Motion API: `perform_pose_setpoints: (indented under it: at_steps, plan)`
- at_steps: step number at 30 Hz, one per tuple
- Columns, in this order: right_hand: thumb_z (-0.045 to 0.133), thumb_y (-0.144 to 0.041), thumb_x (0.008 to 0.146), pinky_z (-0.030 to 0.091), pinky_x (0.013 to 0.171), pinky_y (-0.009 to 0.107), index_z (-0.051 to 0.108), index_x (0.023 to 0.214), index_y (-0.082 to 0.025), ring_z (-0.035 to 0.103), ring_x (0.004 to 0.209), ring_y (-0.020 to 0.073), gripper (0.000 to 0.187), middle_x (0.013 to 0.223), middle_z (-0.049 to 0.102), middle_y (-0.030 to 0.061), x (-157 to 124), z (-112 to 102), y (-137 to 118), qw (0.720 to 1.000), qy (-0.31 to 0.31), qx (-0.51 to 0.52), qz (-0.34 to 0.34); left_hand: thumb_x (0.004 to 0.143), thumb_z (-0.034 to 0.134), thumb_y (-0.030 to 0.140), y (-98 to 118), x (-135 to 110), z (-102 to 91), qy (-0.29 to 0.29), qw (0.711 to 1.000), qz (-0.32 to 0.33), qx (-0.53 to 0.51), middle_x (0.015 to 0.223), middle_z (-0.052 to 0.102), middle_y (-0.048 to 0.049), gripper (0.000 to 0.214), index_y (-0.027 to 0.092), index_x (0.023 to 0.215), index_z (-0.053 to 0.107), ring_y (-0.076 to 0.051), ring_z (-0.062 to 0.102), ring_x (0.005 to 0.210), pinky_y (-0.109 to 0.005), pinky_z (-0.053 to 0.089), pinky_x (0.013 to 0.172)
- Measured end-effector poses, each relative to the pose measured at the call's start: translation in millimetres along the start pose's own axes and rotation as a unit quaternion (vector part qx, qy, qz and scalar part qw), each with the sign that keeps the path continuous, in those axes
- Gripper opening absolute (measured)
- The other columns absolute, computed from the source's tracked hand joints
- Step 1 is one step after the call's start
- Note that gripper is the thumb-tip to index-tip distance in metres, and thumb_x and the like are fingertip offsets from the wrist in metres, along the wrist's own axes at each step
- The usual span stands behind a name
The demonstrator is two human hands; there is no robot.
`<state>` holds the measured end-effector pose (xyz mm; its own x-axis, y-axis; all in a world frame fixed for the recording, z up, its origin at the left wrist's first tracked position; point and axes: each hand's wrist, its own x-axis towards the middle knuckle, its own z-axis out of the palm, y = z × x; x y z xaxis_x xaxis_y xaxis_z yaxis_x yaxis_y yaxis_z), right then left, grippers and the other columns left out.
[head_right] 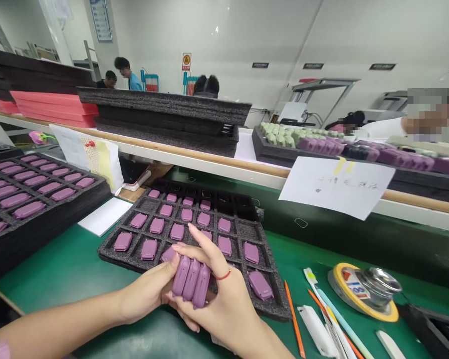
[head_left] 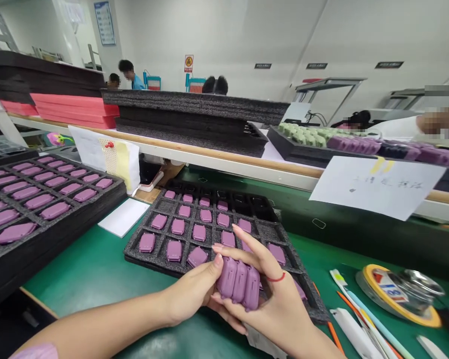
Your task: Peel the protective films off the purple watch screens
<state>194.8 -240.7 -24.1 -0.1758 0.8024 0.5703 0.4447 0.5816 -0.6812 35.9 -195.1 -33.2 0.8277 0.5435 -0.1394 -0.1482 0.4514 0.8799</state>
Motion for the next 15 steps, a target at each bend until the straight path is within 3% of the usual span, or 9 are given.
perform_pose_setpoints:
  at_steps: [4, 9, 15]
  plan:
    - [0.079, -0.014, 0.078, 0.055, 0.107, 0.034, 0.022, 0.158, -0.04, 0.068, 0.123, 0.0197, 0.102, 0.133, 0.07, 0.0004, -1, 2, 5, 1.0, -0.012, 0.015, 0.003, 0.071, 0.063, 0.084, -4, 1, -4.7, 0.016, 1.0, -0.007, -0.016, 0.083, 0.074, -0.0123, 0.083, 0.009, 0.106, 0.07, -0.016, 0.067, 0.06, -0.033, 0.057, 0.065]
    - [0.077, -0.01, 0.077, 0.054, 0.108, 0.039, 0.021, 0.159, -0.04, 0.068, 0.123, 0.0218, 0.105, 0.133, 0.07, 0.0012, -3, 3, 8, 1.0, -0.01, 0.021, 0.007, 0.069, 0.068, 0.08, -8, 2, -11.0, 0.073, 0.997, 0.009, -0.016, 0.085, 0.073, -0.0085, 0.08, 0.01, 0.108, 0.068, -0.013, 0.065, 0.065, -0.024, 0.051, 0.063]
    - [0.079, -0.013, 0.077, 0.063, 0.094, 0.032, 0.023, 0.158, -0.043, 0.07, 0.12, 0.0203, 0.104, 0.128, 0.072, 0.0007, -1, 4, 7, 0.998, -0.023, 0.041, 0.028, 0.067, 0.071, 0.079, -5, 0, -13.5, 0.089, 0.996, -0.005, -0.009, 0.088, 0.071, -0.0073, 0.08, 0.011, 0.109, 0.067, -0.012, 0.063, 0.071, -0.021, 0.048, 0.064]
